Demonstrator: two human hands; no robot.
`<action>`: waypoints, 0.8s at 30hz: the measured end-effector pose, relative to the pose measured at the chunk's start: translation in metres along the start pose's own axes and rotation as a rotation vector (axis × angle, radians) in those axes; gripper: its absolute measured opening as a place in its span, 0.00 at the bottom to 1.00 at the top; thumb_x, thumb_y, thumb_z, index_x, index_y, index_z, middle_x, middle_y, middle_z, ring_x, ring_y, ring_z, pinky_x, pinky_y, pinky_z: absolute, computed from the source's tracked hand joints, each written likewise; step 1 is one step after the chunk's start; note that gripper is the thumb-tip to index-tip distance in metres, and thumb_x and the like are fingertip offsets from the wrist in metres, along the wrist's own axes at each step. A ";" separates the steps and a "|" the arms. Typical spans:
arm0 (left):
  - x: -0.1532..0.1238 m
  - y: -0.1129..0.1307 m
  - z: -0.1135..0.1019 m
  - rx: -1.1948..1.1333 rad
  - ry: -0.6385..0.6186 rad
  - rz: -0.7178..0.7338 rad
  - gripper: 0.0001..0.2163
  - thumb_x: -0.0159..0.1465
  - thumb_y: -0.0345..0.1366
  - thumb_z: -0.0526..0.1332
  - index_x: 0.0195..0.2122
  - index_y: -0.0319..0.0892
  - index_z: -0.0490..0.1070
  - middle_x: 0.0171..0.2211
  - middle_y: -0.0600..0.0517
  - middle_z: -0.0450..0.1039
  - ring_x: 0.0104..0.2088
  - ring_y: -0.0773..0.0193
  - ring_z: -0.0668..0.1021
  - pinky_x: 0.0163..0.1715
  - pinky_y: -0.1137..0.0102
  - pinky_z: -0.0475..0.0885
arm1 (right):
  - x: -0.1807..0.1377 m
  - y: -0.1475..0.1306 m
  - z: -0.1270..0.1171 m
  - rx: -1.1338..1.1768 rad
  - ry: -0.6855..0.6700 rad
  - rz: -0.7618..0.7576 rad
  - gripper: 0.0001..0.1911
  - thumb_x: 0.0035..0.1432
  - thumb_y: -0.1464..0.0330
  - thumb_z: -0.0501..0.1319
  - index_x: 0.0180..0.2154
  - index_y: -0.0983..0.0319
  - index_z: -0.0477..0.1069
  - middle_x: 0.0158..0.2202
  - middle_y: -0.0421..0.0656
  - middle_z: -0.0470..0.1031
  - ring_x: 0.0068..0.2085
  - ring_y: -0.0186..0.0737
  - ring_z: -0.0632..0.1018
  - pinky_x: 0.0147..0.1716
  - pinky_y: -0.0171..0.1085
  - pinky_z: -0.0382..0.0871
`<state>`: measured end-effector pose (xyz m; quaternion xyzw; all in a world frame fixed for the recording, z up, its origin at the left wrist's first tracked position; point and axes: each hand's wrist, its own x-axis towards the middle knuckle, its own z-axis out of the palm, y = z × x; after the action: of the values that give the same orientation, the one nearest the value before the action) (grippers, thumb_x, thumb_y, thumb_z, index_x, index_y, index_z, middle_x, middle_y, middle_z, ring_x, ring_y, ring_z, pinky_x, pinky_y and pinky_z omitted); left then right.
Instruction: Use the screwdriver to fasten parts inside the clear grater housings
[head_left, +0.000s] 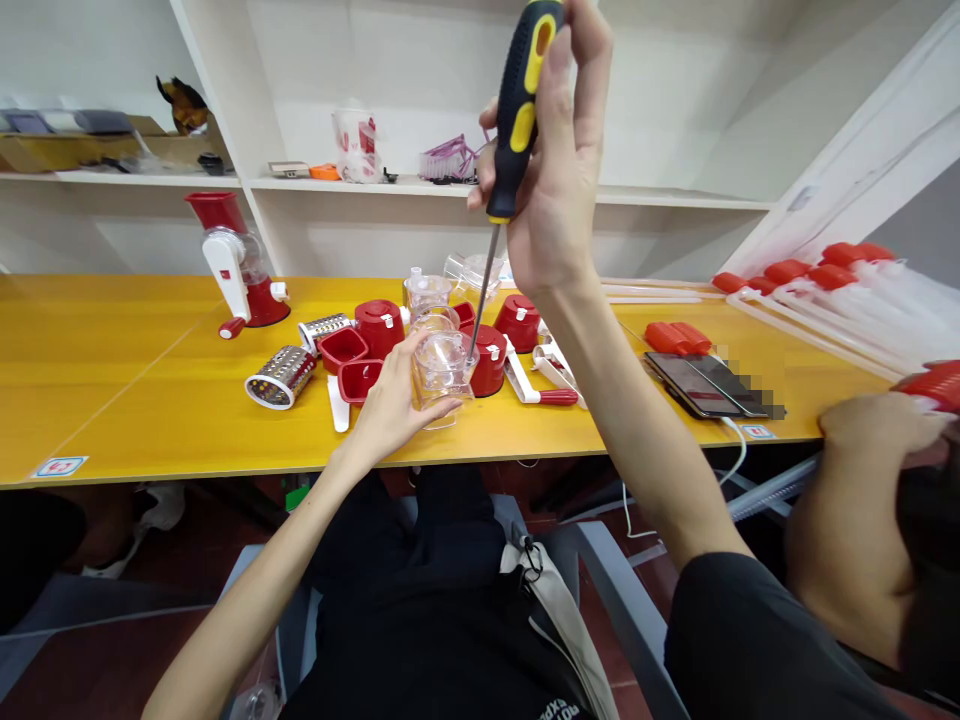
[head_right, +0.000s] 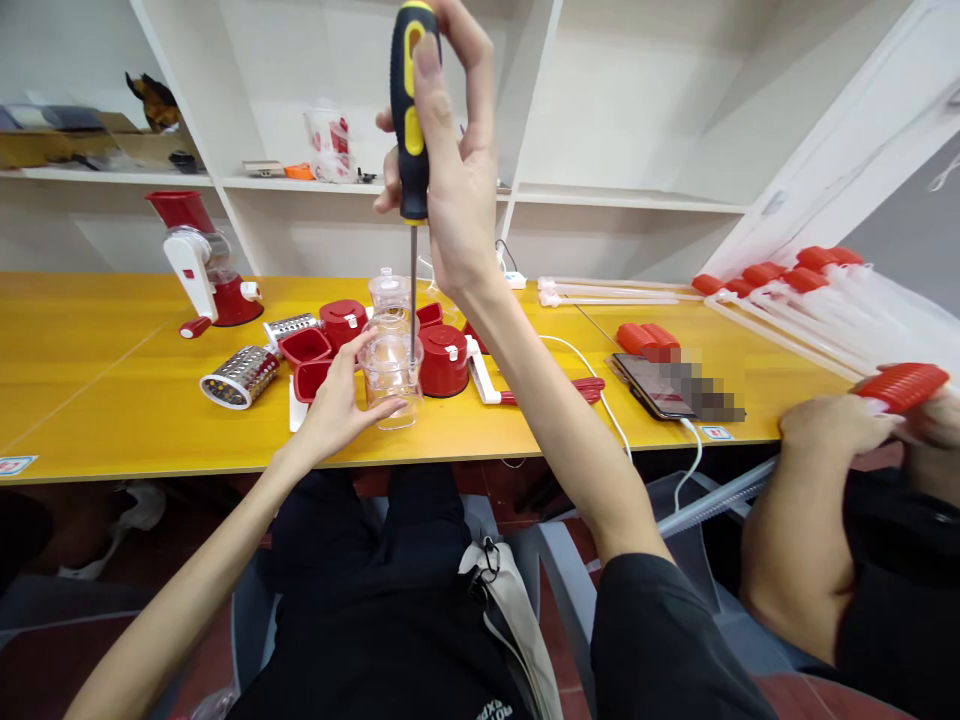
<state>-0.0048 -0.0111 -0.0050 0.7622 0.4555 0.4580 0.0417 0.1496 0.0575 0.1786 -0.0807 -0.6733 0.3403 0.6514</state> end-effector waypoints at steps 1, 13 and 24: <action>0.000 0.000 0.000 -0.003 0.001 0.003 0.42 0.62 0.47 0.72 0.71 0.51 0.49 0.71 0.39 0.59 0.71 0.44 0.64 0.69 0.43 0.62 | 0.002 0.001 -0.001 -0.004 0.022 -0.014 0.23 0.59 0.44 0.56 0.53 0.41 0.56 0.42 0.33 0.73 0.37 0.30 0.74 0.31 0.33 0.73; 0.004 0.004 -0.001 0.003 -0.004 -0.054 0.41 0.61 0.51 0.71 0.70 0.50 0.51 0.71 0.41 0.58 0.71 0.43 0.65 0.69 0.44 0.64 | 0.007 0.009 -0.002 0.076 -0.026 -0.052 0.41 0.46 0.31 0.58 0.56 0.42 0.57 0.42 0.35 0.73 0.39 0.30 0.74 0.35 0.34 0.80; 0.005 0.002 0.004 0.082 0.034 -0.062 0.42 0.61 0.52 0.71 0.71 0.51 0.52 0.71 0.41 0.59 0.68 0.40 0.69 0.67 0.41 0.67 | 0.033 0.028 -0.001 -0.027 -0.183 -0.106 0.46 0.52 0.34 0.45 0.64 0.52 0.49 0.49 0.38 0.72 0.40 0.27 0.76 0.36 0.27 0.77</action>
<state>0.0000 -0.0073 -0.0032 0.7407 0.4981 0.4504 0.0167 0.1369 0.0970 0.1896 -0.0222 -0.7379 0.3024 0.6030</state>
